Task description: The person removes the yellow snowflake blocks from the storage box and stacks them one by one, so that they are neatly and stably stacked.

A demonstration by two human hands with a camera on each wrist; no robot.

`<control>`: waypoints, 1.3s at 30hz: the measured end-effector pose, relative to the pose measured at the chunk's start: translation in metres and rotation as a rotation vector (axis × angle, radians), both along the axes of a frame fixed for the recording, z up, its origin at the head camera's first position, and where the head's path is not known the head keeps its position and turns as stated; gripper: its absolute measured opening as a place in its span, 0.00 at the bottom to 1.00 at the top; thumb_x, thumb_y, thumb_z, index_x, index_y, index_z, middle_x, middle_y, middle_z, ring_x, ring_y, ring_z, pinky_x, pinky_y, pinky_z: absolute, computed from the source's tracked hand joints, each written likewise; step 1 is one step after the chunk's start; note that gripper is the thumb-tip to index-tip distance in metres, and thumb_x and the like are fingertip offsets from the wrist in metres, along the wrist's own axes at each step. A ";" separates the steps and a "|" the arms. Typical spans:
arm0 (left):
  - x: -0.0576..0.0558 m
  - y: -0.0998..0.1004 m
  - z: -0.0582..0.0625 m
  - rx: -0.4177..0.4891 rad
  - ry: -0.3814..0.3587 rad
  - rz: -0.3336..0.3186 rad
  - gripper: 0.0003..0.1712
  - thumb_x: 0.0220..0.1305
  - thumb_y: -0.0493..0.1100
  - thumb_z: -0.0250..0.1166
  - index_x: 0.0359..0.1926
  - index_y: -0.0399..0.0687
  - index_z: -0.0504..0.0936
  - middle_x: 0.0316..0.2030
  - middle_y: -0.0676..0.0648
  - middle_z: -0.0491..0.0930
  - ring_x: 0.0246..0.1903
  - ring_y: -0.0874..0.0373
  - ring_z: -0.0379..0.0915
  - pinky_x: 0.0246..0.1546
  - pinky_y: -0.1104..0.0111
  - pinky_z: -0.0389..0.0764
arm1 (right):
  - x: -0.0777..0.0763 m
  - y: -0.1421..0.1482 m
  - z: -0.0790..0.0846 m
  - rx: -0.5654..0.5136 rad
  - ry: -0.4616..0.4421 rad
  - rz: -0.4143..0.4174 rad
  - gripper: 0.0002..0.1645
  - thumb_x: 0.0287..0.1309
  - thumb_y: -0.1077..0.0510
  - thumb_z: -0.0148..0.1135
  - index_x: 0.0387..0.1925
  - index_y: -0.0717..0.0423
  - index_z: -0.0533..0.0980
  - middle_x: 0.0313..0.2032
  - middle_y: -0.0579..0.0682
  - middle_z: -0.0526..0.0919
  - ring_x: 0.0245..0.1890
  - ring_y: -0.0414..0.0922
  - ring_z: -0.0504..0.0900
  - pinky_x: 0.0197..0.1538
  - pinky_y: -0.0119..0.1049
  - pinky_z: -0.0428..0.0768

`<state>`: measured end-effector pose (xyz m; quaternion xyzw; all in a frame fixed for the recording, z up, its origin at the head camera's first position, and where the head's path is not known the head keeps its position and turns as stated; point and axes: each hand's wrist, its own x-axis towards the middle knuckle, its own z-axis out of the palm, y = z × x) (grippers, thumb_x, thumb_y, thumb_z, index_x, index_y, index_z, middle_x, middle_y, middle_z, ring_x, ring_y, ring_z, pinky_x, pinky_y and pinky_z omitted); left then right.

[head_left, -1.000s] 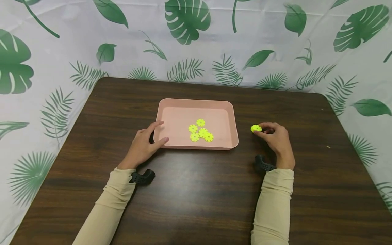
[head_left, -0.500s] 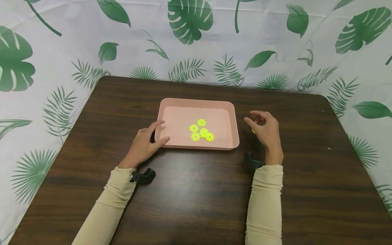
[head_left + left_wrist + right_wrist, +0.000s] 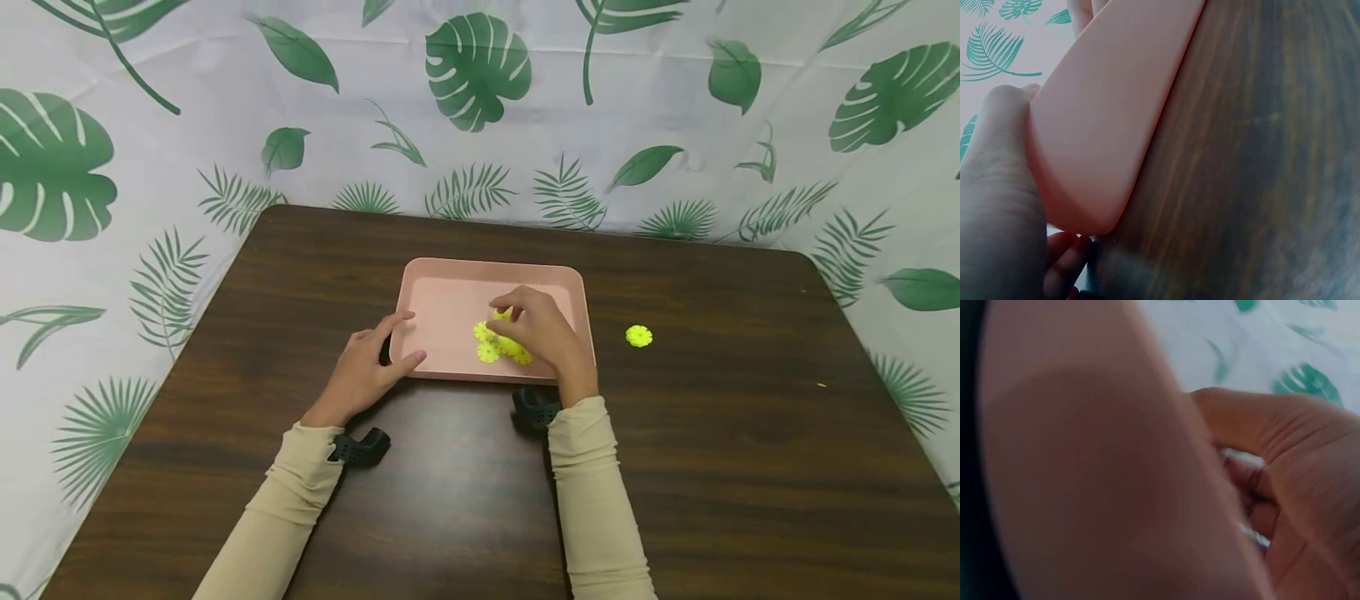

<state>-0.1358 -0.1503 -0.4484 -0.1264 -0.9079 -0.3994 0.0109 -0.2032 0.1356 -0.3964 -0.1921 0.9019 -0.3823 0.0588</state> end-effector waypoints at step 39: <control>-0.001 0.000 -0.001 -0.013 -0.013 0.021 0.39 0.69 0.59 0.67 0.76 0.56 0.67 0.69 0.41 0.74 0.67 0.30 0.65 0.69 0.36 0.60 | 0.003 -0.043 -0.013 0.182 0.002 0.068 0.21 0.58 0.62 0.74 0.54 0.63 0.85 0.35 0.52 0.84 0.34 0.46 0.79 0.42 0.39 0.80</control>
